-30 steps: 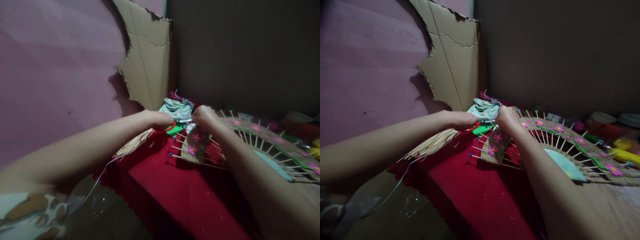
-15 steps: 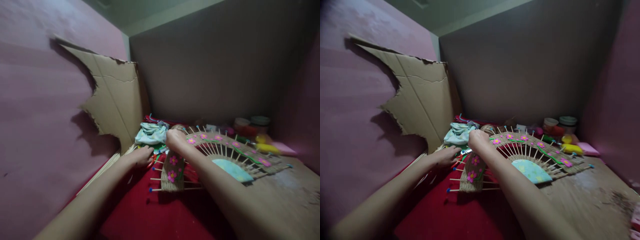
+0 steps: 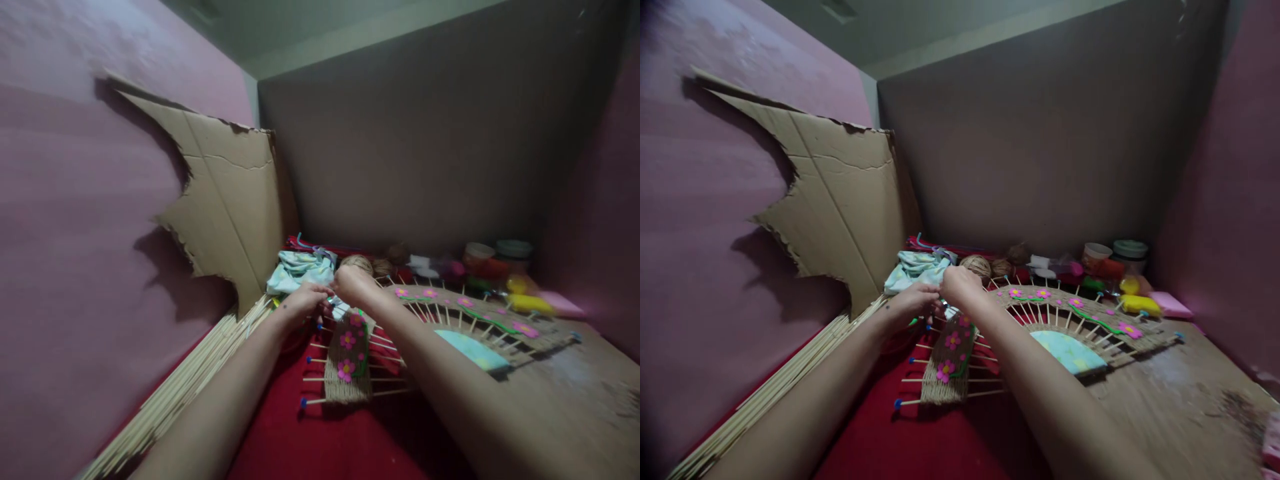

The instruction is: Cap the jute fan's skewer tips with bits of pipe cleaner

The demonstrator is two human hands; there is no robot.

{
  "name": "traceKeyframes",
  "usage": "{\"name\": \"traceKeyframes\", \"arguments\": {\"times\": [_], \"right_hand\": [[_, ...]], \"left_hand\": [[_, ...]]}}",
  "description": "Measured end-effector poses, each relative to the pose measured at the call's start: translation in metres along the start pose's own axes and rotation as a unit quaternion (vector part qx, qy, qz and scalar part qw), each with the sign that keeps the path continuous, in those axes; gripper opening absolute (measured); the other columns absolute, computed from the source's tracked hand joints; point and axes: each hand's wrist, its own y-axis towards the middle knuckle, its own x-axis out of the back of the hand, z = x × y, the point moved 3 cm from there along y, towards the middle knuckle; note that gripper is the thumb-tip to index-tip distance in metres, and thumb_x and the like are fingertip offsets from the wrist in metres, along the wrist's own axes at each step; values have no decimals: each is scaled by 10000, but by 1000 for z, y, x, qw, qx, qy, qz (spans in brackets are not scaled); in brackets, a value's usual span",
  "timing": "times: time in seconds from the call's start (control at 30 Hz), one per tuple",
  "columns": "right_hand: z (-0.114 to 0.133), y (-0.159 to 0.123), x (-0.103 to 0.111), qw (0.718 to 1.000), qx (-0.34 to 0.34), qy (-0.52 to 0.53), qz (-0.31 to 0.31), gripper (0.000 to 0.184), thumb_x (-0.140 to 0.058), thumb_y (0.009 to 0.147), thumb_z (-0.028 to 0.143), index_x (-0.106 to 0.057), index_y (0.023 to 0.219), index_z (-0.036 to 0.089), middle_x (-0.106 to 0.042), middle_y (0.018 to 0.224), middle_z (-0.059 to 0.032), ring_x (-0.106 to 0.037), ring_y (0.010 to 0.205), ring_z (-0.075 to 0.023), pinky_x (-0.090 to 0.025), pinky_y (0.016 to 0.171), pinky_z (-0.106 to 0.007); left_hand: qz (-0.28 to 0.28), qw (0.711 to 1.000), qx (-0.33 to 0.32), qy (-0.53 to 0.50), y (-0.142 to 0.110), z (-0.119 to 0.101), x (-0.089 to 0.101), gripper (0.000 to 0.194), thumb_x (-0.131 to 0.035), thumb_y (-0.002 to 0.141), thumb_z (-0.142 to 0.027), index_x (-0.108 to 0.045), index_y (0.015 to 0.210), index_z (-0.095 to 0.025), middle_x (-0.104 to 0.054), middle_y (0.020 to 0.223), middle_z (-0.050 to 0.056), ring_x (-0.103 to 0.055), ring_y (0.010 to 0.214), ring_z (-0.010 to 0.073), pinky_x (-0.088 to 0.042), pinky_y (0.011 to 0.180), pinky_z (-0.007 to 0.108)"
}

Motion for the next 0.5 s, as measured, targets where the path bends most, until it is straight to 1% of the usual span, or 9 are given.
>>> {"name": "traceKeyframes", "arguments": {"times": [0.1,0.17,0.23,0.3,0.37,0.5], "right_hand": [[-7,1,15,998,-4,27,-55,289,-482,802,296,-713,891,147,-692,906,-155,-648,808,-201,-429,640,-241],[-14,0,29,991,-11,70,-116,273,-482,792,287,-722,814,159,-697,814,-126,-638,721,-176,-409,602,-232],[-23,-4,42,977,-18,116,-175,264,-495,784,292,-725,785,162,-691,741,-101,-620,655,-156,-397,577,-228],[-28,-10,55,960,-5,162,-229,266,-507,782,304,-724,793,152,-683,707,-91,-605,621,-142,-395,558,-223],[-28,-21,70,937,24,203,-285,266,-512,784,313,-717,787,144,-672,680,-80,-593,604,-132,-398,537,-218],[-8,-57,108,888,70,270,-367,246,-523,800,334,-697,759,166,-638,611,-44,-569,550,-106,-375,453,-191]], "left_hand": [[3,999,7,-35,5,11,-3,193,-467,705,-76,-557,871,-117,-592,616,29,-588,540,125,-423,464,215],[0,999,4,-42,7,17,-3,224,-471,679,-59,-562,879,-104,-607,630,37,-592,538,124,-430,465,214],[-2,999,2,-42,8,21,-4,257,-460,667,-44,-564,895,-100,-611,621,32,-577,499,116,-428,451,211],[-10,1000,-1,-19,9,25,-5,286,-435,675,-31,-562,919,-107,-607,609,18,-560,459,109,-415,422,204],[-19,1000,-6,19,9,27,-6,302,-410,687,-22,-564,930,-115,-608,618,14,-562,452,108,-400,395,193],[-51,995,-31,82,11,32,-3,261,-409,723,-49,-582,902,-129,-613,643,10,-576,467,102,-399,385,180]]}}
